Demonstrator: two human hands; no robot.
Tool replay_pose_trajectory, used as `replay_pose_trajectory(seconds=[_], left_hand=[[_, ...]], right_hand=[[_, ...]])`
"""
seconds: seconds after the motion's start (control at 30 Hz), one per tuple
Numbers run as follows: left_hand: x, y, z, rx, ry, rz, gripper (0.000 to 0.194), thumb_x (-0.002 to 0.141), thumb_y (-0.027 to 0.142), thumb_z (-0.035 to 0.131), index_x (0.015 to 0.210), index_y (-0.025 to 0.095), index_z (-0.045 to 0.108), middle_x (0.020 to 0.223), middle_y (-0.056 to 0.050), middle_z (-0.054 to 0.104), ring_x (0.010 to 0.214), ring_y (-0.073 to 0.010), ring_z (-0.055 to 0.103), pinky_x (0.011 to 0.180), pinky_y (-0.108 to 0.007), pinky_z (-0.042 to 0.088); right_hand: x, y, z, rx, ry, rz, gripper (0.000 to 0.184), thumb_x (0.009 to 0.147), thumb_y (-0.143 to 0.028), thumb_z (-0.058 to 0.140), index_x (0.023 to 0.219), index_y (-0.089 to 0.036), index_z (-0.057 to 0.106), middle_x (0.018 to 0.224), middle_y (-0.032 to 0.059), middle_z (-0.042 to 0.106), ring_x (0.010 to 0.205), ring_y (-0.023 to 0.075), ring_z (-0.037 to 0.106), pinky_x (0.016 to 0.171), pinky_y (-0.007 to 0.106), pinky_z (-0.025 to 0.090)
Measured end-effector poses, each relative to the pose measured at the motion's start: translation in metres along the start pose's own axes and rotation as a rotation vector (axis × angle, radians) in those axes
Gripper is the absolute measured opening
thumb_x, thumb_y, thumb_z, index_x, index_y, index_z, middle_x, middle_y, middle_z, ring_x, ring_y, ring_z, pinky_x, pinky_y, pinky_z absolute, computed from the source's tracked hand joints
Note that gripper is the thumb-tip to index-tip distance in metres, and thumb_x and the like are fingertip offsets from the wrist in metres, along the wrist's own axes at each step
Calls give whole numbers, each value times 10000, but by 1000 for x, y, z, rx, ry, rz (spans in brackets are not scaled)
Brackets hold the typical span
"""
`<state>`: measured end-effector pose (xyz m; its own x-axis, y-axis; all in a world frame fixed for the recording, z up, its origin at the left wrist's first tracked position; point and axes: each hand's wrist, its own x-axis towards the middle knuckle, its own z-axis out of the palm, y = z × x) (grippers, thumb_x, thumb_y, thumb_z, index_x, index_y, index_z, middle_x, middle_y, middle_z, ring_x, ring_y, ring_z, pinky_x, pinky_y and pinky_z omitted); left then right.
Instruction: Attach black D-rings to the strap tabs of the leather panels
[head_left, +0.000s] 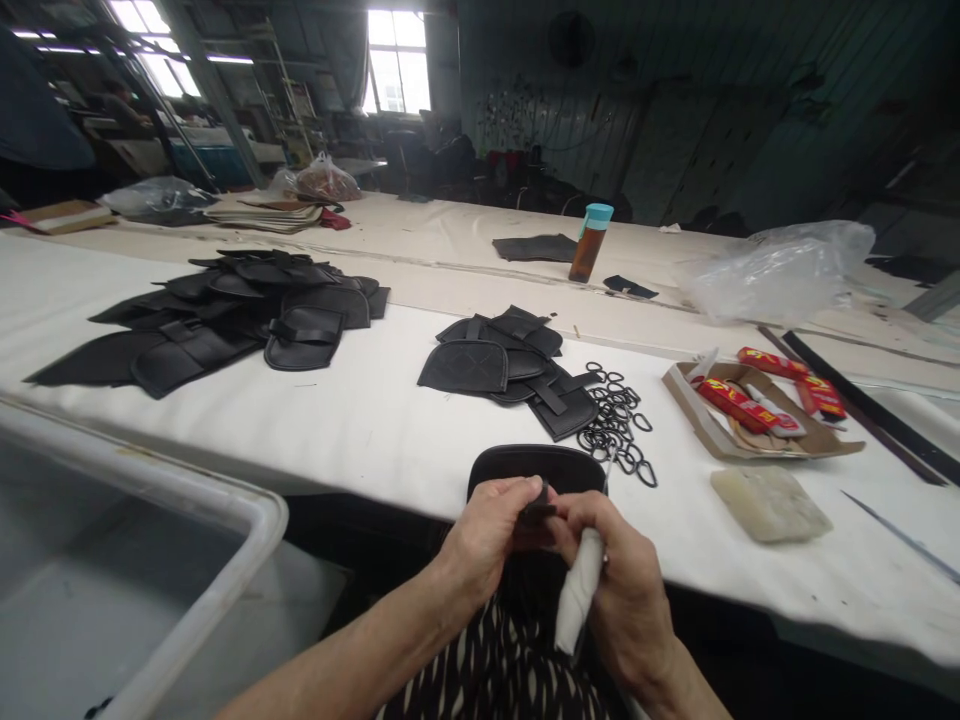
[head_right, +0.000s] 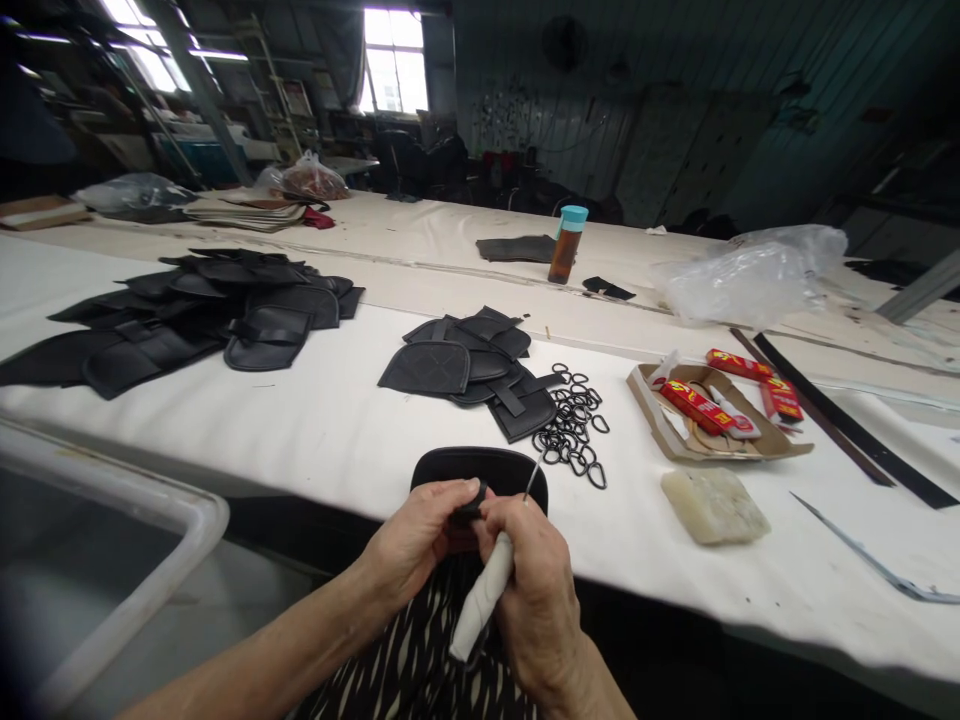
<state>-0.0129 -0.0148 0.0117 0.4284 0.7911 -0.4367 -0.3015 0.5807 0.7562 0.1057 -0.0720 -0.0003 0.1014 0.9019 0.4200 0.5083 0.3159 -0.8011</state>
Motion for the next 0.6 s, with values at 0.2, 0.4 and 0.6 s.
replay_pose_trajectory(seconds=[0.2, 0.4, 0.6], left_hand=[[-5, -9, 2, 0, -1, 51, 303, 740, 434, 609, 700, 134, 597, 649, -29, 607, 581, -134, 560, 577, -249, 457], [-13, -12, 0, 76, -61, 114, 306, 796, 423, 559, 709, 131, 578, 640, -8, 536, 579, -101, 468, 529, -209, 369], [-18, -14, 2, 221, -83, 167, 226, 838, 321, 510, 752, 126, 586, 659, 6, 508, 587, -85, 402, 547, -209, 324]], right_hand=[[10, -5, 2, -87, 33, 320, 111, 813, -287, 523, 754, -233, 446, 569, -54, 498, 463, 109, 454, 440, 210, 373], [10, -8, 0, -48, -37, 403, 95, 807, -265, 503, 748, -228, 439, 589, -56, 523, 486, 107, 459, 467, 206, 367], [13, -13, -5, -24, -79, 429, 73, 788, -219, 494, 747, -230, 435, 602, -62, 539, 509, 108, 475, 484, 199, 381]])
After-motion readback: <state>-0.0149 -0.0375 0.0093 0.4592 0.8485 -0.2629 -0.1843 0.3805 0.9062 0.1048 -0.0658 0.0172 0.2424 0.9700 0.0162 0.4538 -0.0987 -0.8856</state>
